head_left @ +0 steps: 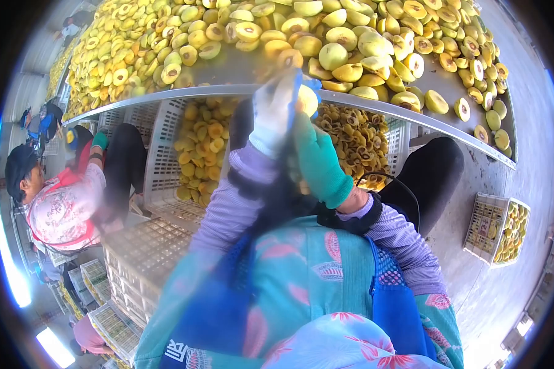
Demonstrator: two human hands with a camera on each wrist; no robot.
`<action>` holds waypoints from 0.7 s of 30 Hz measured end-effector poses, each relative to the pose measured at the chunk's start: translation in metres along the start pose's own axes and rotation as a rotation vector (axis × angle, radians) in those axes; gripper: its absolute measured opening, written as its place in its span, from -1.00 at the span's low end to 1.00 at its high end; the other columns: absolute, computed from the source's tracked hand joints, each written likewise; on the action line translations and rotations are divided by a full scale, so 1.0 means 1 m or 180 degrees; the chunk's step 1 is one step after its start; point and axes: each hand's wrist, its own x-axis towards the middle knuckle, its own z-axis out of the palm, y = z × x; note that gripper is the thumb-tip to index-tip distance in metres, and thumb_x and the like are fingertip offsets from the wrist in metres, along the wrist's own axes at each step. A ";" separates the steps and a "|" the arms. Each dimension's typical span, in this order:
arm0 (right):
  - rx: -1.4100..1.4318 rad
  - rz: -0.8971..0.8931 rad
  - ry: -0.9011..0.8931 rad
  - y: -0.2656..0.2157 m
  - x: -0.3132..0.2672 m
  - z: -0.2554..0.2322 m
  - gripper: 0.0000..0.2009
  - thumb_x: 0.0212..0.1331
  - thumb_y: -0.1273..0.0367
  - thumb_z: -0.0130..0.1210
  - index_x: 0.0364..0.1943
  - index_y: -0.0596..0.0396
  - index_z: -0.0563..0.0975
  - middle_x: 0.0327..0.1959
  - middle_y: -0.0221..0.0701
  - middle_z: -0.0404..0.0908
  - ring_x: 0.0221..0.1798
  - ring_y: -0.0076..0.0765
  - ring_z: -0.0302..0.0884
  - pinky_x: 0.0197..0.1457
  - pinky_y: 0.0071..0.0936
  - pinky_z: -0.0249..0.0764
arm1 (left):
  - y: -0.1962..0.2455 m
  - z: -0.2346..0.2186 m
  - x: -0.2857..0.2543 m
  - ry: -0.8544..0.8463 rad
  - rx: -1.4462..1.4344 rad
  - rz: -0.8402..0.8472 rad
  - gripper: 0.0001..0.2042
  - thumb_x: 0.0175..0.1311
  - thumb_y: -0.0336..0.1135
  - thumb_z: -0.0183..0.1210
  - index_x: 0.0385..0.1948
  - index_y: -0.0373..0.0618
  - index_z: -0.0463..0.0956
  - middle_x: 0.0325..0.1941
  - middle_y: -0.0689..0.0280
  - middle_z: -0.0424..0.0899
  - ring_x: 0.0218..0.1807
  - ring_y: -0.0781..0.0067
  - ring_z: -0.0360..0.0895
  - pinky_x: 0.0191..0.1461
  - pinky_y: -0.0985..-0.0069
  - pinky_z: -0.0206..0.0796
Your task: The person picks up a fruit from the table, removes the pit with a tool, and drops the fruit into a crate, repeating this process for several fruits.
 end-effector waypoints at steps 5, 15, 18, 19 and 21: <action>0.2799 0.1211 -0.2341 0.017 0.021 -0.023 -0.55 0.34 -0.12 -0.29 -0.43 -0.11 0.38 -0.74 -0.67 0.17 -0.74 -0.65 0.10 -0.65 -0.60 0.12 | -0.007 -0.004 -0.008 0.0273 -0.0136 0.0115 -0.80 0.27 -0.38 -0.02 -0.18 -0.28 0.50 -0.35 0.17 0.63 -0.39 0.35 0.60 -0.31 0.47 0.46; 0.2864 0.1298 -0.1165 0.085 0.051 -0.068 -0.66 0.31 -0.06 -0.13 -0.41 -0.17 0.41 -0.64 -0.65 0.23 -0.64 -0.61 0.19 -0.62 -0.56 0.15 | -0.019 -0.101 0.027 -0.0199 0.2949 -0.0910 -0.60 0.10 0.08 0.11 -0.28 -0.06 0.64 -0.10 0.06 0.60 -0.04 0.12 0.51 0.12 0.30 0.30; 0.1872 0.0618 -0.0605 0.070 0.034 -0.061 -0.71 0.31 -0.01 -0.11 -0.33 -0.18 0.46 -0.59 -0.63 0.28 -0.61 -0.58 0.24 -0.59 -0.56 0.21 | -0.012 -0.030 0.087 -0.1044 0.2956 -0.1880 -0.58 0.04 0.10 0.15 -0.20 0.01 0.64 -0.09 0.18 0.64 0.02 0.15 0.51 0.09 0.35 0.33; 0.1798 0.0414 -0.0476 0.059 0.031 -0.060 -0.73 0.31 0.02 -0.10 -0.30 -0.17 0.47 -0.56 -0.61 0.31 -0.59 -0.55 0.26 -0.58 -0.54 0.23 | -0.024 -0.014 0.099 -0.1617 0.3079 -0.2091 -0.52 -0.03 0.13 0.18 -0.17 -0.02 0.62 -0.11 0.15 0.63 0.02 0.15 0.51 0.10 0.36 0.32; 0.1745 0.0157 -0.0130 0.042 0.027 -0.060 -0.77 0.31 0.08 -0.08 -0.23 -0.14 0.48 -0.51 -0.57 0.38 -0.57 -0.48 0.33 -0.55 -0.50 0.29 | -0.044 -0.009 0.099 -0.1626 0.2552 -0.1674 -0.49 -0.08 0.09 0.22 -0.14 -0.05 0.58 -0.17 0.11 0.64 -0.03 0.14 0.54 0.08 0.34 0.34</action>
